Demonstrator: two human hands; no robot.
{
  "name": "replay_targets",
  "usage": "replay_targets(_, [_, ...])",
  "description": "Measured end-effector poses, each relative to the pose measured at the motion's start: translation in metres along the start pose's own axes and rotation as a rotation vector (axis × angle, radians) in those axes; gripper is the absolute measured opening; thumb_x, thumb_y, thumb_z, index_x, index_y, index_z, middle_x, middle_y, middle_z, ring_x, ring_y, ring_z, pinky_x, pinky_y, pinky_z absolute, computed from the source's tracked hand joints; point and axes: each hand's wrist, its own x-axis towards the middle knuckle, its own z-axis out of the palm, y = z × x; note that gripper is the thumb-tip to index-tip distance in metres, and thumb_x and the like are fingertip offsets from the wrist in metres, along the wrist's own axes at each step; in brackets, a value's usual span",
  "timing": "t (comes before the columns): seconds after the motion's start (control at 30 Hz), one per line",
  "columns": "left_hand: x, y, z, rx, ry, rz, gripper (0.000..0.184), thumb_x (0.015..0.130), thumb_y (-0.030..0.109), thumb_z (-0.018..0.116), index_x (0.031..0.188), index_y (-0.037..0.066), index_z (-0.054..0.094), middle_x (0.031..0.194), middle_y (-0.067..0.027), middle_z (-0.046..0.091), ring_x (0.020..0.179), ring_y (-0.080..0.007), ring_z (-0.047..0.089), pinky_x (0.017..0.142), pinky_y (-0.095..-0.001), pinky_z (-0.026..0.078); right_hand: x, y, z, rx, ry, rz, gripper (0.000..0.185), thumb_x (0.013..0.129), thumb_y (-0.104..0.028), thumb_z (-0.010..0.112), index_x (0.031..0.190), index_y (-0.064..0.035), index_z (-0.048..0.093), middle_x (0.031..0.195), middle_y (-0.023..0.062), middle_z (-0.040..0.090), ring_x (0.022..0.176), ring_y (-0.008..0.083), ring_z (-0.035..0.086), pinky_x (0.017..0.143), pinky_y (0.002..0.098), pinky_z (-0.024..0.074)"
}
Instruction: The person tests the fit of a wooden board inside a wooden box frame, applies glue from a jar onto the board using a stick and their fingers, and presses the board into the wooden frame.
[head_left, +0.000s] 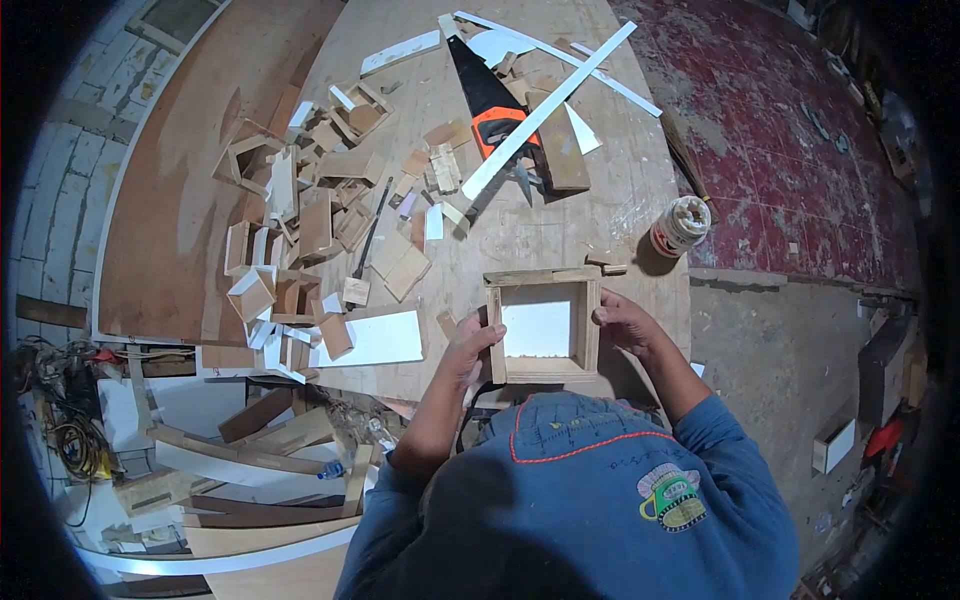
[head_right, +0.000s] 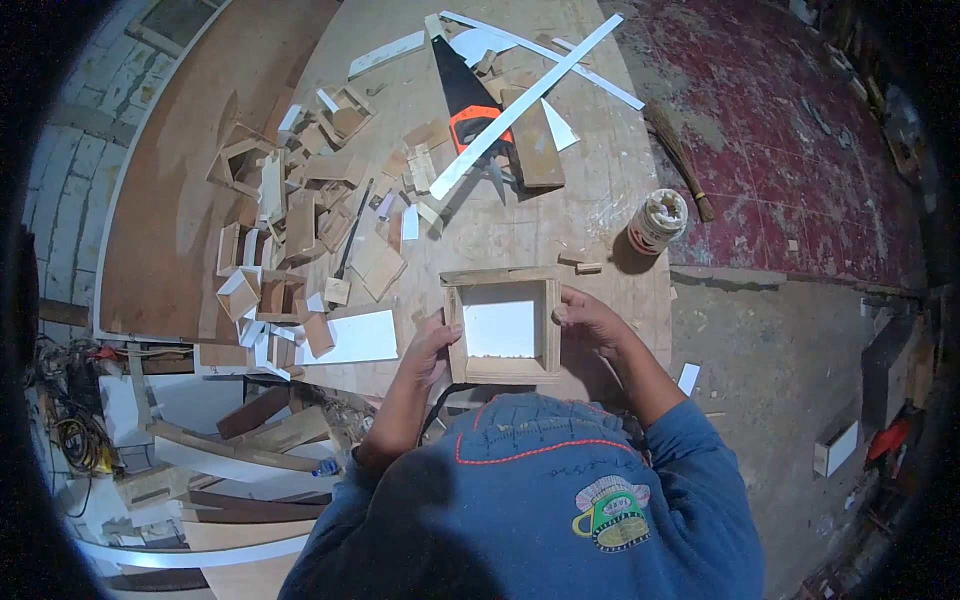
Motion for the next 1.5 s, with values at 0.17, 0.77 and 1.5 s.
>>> replay_targets(0.17, [0.004, -0.011, -0.009, -0.056, 0.030, -0.020, 0.057, 0.075, 0.023, 0.067, 0.120, -0.006, 0.048, 0.109, -0.0132, 0.058, 0.102, -0.0207, 0.056, 0.091, -0.0333, 0.043, 0.007, 0.008, -0.005, 0.074, -0.027, -0.005, 0.068, 0.072, -0.030, 0.075, 0.128, -0.0038, 0.047, 0.108, 0.0024, 0.060, 0.094, 0.0118, 0.058, 0.086, 0.0265, 0.0454])
replay_targets(0.77, [0.011, -0.019, -0.012, -0.029, 0.203, 0.033, 0.047, 0.079, 0.027, 0.065, 0.113, -0.003, 0.054, 0.104, -0.0107, 0.061, 0.096, -0.0178, 0.058, 0.086, -0.0302, 0.044, 0.026, 0.011, -0.021, 0.085, 0.066, -0.028, 0.066, 0.080, -0.030, 0.071, 0.134, -0.0050, 0.040, 0.085, -0.0060, 0.053, 0.074, 0.0027, 0.050, 0.076, 0.0236, 0.0481])
replay_targets(1.5, [0.022, -0.004, -0.017, 0.100, 0.211, 0.070, 0.044, 0.079, 0.026, 0.065, 0.110, -0.003, 0.055, 0.097, -0.0095, 0.063, 0.089, -0.0164, 0.060, 0.080, -0.0285, 0.047, 0.040, -0.015, -0.010, -0.326, 0.151, 0.015, 0.061, 0.084, -0.026, 0.064, 0.137, -0.0078, 0.040, 0.103, 0.0012, 0.058, 0.088, 0.0126, 0.056, 0.079, 0.0307, 0.0478])
